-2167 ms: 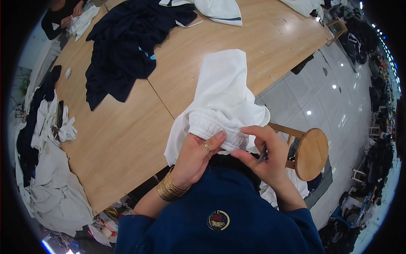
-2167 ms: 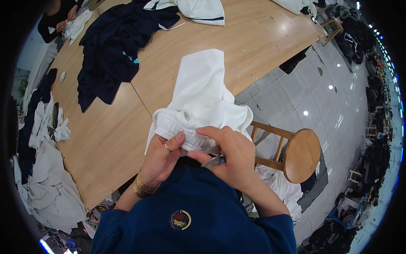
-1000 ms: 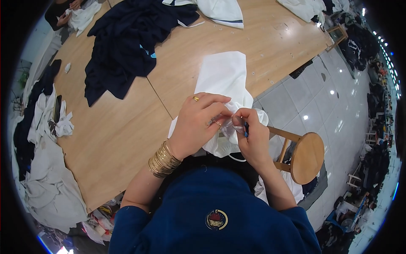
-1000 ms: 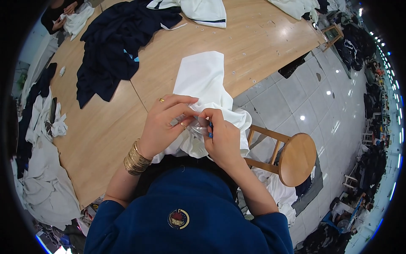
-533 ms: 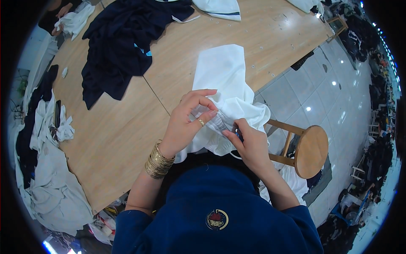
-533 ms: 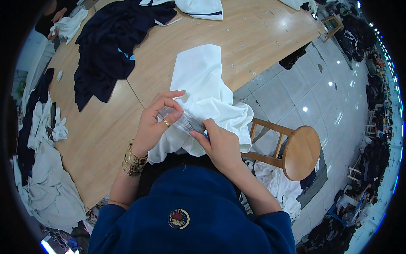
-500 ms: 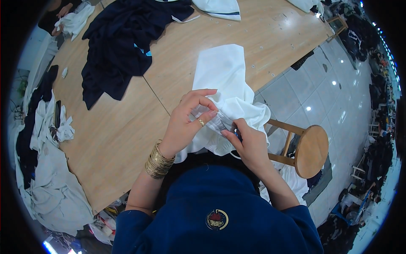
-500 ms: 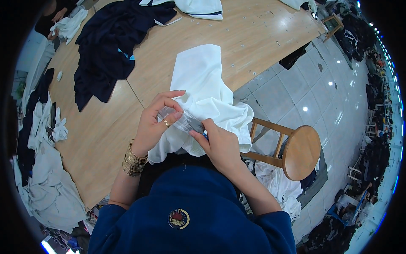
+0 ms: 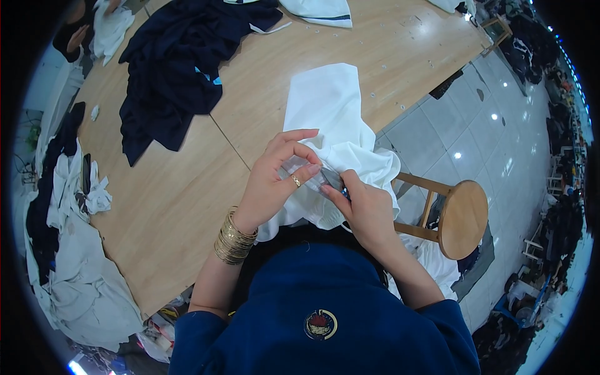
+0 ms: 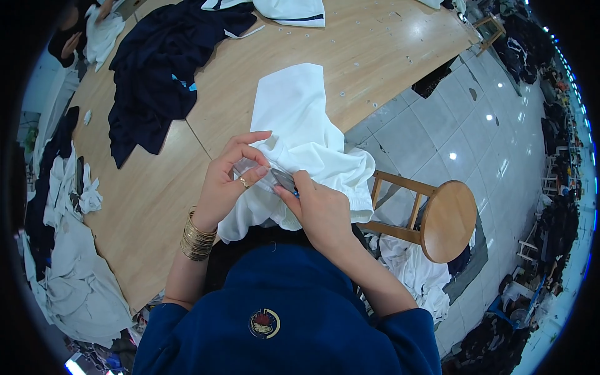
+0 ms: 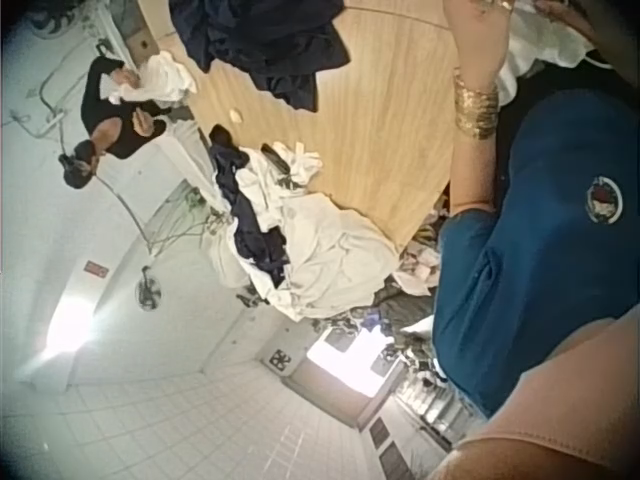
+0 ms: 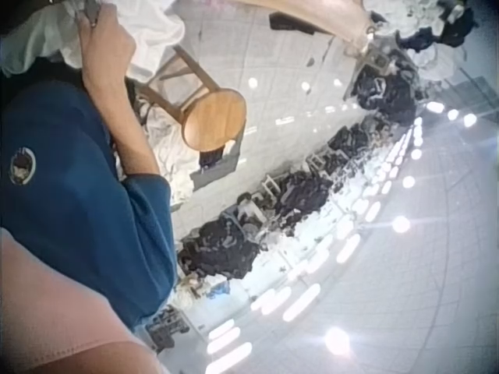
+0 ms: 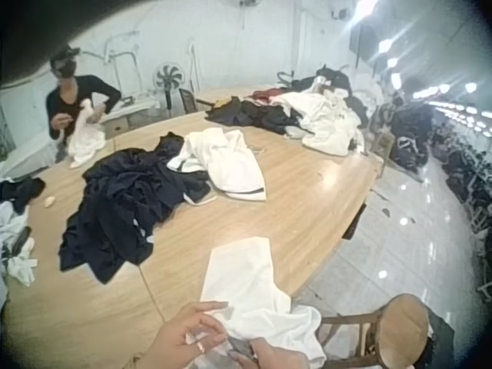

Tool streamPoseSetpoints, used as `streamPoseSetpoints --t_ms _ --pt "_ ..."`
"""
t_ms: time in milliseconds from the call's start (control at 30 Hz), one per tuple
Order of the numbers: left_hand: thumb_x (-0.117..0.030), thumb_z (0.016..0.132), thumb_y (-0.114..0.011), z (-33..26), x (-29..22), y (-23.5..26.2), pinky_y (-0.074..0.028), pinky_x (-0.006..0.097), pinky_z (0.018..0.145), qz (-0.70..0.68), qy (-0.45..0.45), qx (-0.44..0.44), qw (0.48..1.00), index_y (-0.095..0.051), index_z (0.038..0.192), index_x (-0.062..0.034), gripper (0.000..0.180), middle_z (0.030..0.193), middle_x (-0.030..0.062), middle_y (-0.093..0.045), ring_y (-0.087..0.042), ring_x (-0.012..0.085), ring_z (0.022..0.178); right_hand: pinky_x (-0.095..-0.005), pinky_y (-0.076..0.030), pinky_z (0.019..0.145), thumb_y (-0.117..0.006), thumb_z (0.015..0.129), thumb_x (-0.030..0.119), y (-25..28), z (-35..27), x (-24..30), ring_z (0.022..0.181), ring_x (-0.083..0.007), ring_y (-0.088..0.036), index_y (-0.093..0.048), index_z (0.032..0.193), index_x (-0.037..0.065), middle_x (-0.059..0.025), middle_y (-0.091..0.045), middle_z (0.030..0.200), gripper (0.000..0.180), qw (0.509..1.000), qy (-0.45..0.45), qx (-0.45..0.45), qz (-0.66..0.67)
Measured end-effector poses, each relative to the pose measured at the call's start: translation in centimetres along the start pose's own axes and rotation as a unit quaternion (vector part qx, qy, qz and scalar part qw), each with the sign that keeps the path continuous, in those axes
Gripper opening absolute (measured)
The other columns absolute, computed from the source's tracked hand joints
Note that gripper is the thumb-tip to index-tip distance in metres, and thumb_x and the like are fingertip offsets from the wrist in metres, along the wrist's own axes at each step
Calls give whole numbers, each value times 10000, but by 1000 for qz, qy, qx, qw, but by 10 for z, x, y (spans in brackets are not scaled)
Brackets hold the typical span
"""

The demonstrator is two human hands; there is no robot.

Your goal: Trimming loose threads from white athletic shorts using small scissors at a garment manufacturing facility.

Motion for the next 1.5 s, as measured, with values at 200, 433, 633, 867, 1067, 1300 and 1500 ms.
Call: streamPoseSetpoints --t_ms 200,433,633,867,1067,1300,1500 --pt "-113 791 -632 -1 3 1 -367 315 928 -27 10 -3 1000 -610 840 -62 74 1210 81 -521 -490 197 1091 -329 -417 426 -573 847 341 3 -2 1 507 -245 -584 -478 849 39 -91 -570 578 316 1000 -3 -3 -5" --pt "-109 794 -631 -1 6 0 -369 314 928 -32 24 2 999 -611 845 -60 74 1209 86 -523 -495 201 1095 -330 -415 422 -569 847 351 0 -2 0 503 -248 -581 -463 821 46 -89 -568 572 323 1000 2 -14 -13" --pt "-93 808 -621 0 9 3 -377 296 919 -60 27 -4 998 -609 848 -38 69 1202 89 -529 -496 177 1082 -329 -415 418 -566 845 354 3 1 2 496 -245 -577 -455 800 55 -85 -565 565 323 999 15 -28 -22" --pt "-85 810 -623 -1 21 4 -374 281 920 -149 94 -14 984 -618 851 -17 80 1208 102 -524 -483 164 1084 -327 -422 417 -582 831 356 3 5 5 497 -234 -581 -455 791 55 -72 -569 568 328 998 23 -33 -46" --pt "-86 797 -633 -1 16 4 -349 305 951 -122 73 -13 990 -634 835 -22 74 1217 98 -519 -473 175 1106 -324 -426 418 -581 834 353 4 8 6 500 -230 -585 -454 786 56 -72 -570 566 326 999 17 -28 -38" --pt "-78 784 -639 -3 13 3 -337 310 961 -108 54 -9 993 -645 825 -22 69 1225 100 -513 -461 180 1123 -341 -408 452 -587 836 331 0 7 0 531 -250 -580 -495 844 55 -79 -575 593 291 1000 -12 -14 -12" --pt "-36 798 -611 -10 20 18 -389 266 885 -166 88 -62 980 -565 852 -24 73 1174 102 -535 -499 141 1046 -351 -421 426 -597 826 350 0 9 -5 489 -259 -578 -459 812 48 -72 -554 541 332 999 4 -33 7"
Point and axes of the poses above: each hand's wrist, its own z-axis towards the middle knuckle, its own y-axis out of the back of the hand, x = y × z, the point moved 9 cm from there along z, towards the middle knuckle
